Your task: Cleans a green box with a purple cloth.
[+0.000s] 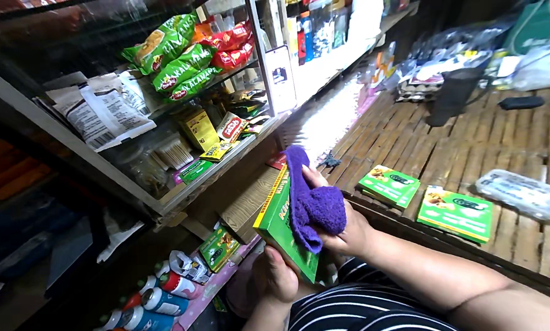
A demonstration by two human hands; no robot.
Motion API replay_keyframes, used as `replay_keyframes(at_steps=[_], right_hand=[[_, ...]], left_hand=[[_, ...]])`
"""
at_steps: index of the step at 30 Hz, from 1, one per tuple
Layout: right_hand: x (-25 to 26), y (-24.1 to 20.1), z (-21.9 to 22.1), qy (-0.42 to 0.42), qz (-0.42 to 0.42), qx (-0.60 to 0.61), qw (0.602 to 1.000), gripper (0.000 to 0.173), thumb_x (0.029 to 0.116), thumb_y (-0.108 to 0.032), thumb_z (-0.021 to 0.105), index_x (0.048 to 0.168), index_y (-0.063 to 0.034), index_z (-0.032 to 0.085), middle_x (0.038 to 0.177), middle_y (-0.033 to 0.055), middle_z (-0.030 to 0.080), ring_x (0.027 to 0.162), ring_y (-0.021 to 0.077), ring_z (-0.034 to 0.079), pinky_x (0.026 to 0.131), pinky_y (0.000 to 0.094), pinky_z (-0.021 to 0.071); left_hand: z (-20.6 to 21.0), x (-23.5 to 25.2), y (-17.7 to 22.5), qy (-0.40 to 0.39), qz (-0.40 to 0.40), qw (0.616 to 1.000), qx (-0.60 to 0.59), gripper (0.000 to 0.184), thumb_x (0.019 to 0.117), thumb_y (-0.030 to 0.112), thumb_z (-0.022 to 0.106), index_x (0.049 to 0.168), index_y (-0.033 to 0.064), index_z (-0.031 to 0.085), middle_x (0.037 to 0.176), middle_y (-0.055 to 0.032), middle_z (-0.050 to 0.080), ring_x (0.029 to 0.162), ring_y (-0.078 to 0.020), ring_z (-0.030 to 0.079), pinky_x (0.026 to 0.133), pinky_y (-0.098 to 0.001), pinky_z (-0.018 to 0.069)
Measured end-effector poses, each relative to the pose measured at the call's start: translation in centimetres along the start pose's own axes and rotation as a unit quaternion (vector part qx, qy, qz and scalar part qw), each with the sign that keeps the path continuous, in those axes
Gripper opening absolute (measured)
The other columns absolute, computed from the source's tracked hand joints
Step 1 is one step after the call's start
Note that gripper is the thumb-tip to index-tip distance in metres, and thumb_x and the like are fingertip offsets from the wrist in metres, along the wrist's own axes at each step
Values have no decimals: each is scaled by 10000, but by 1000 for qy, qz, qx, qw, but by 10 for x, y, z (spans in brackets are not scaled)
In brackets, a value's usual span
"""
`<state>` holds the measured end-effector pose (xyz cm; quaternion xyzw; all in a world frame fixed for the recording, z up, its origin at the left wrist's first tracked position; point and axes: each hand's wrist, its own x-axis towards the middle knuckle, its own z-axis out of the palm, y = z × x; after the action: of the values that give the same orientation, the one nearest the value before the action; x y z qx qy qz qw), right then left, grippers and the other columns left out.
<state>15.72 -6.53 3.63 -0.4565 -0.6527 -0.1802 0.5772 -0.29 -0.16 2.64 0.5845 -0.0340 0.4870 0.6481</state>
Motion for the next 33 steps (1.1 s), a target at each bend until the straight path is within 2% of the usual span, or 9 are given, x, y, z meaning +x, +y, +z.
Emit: replay_keyframes(at_steps=[7,12,14,15,17,19,23,24,33], right_hand=[[-13,-13,16,-33,-14,9,999,571,1004,-482,532,1379,-51,548,1546,204,468,1501,337,350,1245,537,268],[-16,-17,23,-41,-50,28,998,556,1016,-510,483,1369,-84,541,1574,200,432,1515,346,322,1255,531,236],[-16,-18,23,-36,-66,30,997,530,1018,-503,477,1355,-103,561,1575,192,433,1512,341,328,1252,536,240],[-15,-18,22,-36,-74,31,996,507,1020,-492,483,1343,-111,571,1577,190,431,1512,343,328,1252,540,242],[-15,-18,21,-38,-84,25,995,469,1019,-478,482,1305,-118,572,1586,180,420,1516,338,320,1253,524,243],[-15,-17,20,-40,-92,17,995,446,1026,-479,457,1283,-127,554,1601,164,402,1526,318,302,1256,502,237],[-10,-14,15,-35,-90,14,995,478,1028,-467,470,1319,-99,561,1585,184,420,1512,322,331,1251,505,260],[-10,-13,14,-36,-86,13,996,488,1027,-461,470,1343,-98,553,1588,179,416,1514,319,329,1255,506,253],[-5,-8,7,-33,-72,-3,997,500,1031,-466,467,1328,-75,563,1586,182,421,1522,328,309,1255,510,253]], left_hand=[[-5,5,6,16,11,1000,20,544,939,721,407,1246,350,660,1175,153,716,1150,24,629,1007,-252,521],[-2,3,15,32,-85,996,0,561,886,750,466,1119,306,719,1064,145,744,1053,46,661,949,-214,540],[-6,-5,20,53,-118,981,147,583,992,645,405,1128,167,710,1007,75,745,987,31,674,902,-203,549],[-10,-10,24,43,-155,933,320,562,1067,507,363,1177,43,659,978,-3,706,951,-14,656,878,-233,536],[-6,-2,37,-48,-311,753,578,488,1044,368,494,1353,2,590,1053,-152,714,1016,-219,684,900,-435,529],[4,10,47,-121,-439,669,587,573,996,297,624,1482,34,473,1310,-191,637,1247,-264,593,1063,-462,444],[-4,-2,22,-63,-199,915,345,446,962,69,591,1333,-155,488,1197,-170,634,1103,-22,589,991,-167,451],[-4,-5,17,-62,-134,944,296,435,946,58,606,1300,-174,501,1167,-151,644,1083,22,587,975,-140,448],[5,-4,13,-56,-11,967,250,398,995,169,566,1237,-146,551,1131,-3,674,1098,141,546,981,-87,427]])
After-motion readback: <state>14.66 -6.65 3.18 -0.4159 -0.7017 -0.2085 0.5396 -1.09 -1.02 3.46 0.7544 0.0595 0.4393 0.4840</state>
